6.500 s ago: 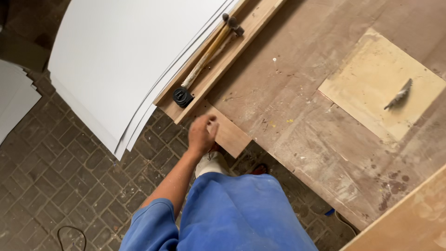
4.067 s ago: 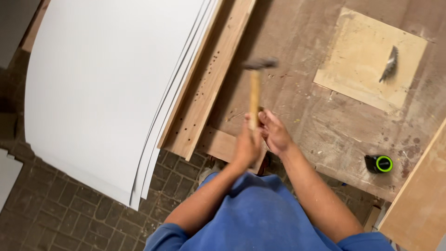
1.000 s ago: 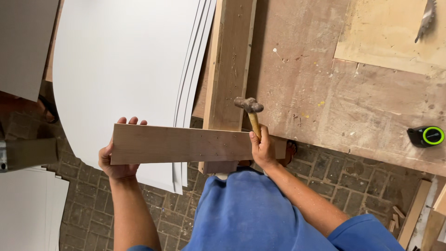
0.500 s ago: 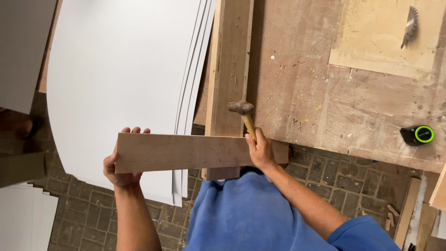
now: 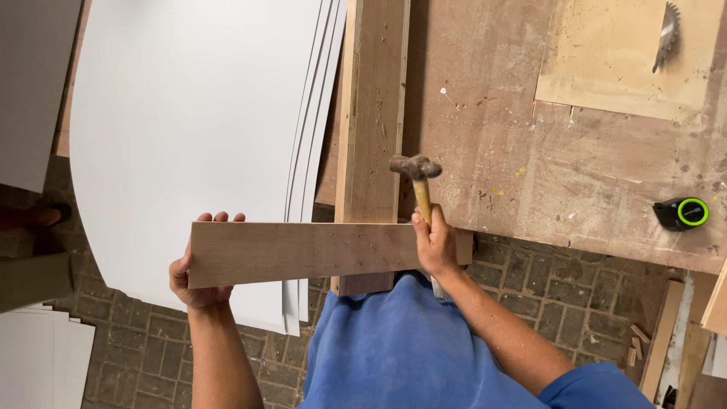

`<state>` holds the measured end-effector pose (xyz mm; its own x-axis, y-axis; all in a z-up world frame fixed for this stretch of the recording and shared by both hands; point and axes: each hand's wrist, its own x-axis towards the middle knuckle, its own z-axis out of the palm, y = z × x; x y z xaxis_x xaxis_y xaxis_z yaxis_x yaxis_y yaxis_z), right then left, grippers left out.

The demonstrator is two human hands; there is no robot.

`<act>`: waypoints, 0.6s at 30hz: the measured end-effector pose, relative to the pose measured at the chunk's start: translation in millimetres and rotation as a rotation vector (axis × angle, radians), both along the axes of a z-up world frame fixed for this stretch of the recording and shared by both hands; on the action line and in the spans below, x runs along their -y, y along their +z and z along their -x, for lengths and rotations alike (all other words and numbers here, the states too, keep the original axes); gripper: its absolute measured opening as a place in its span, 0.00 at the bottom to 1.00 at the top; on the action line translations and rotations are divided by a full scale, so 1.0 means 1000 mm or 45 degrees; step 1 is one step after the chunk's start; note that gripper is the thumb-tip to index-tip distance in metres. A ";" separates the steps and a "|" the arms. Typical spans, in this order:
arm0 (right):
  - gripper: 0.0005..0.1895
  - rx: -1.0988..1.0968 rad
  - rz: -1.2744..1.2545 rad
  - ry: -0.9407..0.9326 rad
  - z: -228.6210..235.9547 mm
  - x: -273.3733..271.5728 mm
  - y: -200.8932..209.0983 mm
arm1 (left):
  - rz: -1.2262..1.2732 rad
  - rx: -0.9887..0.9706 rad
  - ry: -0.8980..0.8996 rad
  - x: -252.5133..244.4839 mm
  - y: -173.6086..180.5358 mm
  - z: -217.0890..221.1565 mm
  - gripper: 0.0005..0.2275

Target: The person uses a hammer to tap wooden slats into place on a workbench. They then use a tape measure to measure the slats and the workbench surface. Finally, they lift and position a stack of white panels onto the wooden frame.

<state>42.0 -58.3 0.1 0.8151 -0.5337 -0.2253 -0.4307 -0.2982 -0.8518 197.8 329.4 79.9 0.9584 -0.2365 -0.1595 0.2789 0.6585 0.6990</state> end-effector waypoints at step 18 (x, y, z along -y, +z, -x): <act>0.12 -0.051 0.031 0.111 -0.019 -0.019 -0.010 | 0.030 -0.022 0.027 0.003 0.005 0.003 0.34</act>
<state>60.5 -39.5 -9.8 0.8493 -0.4670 -0.2463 -0.4358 -0.3566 -0.8264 194.4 326.6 84.4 0.9606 -0.2197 -0.1705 0.2761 0.6805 0.6788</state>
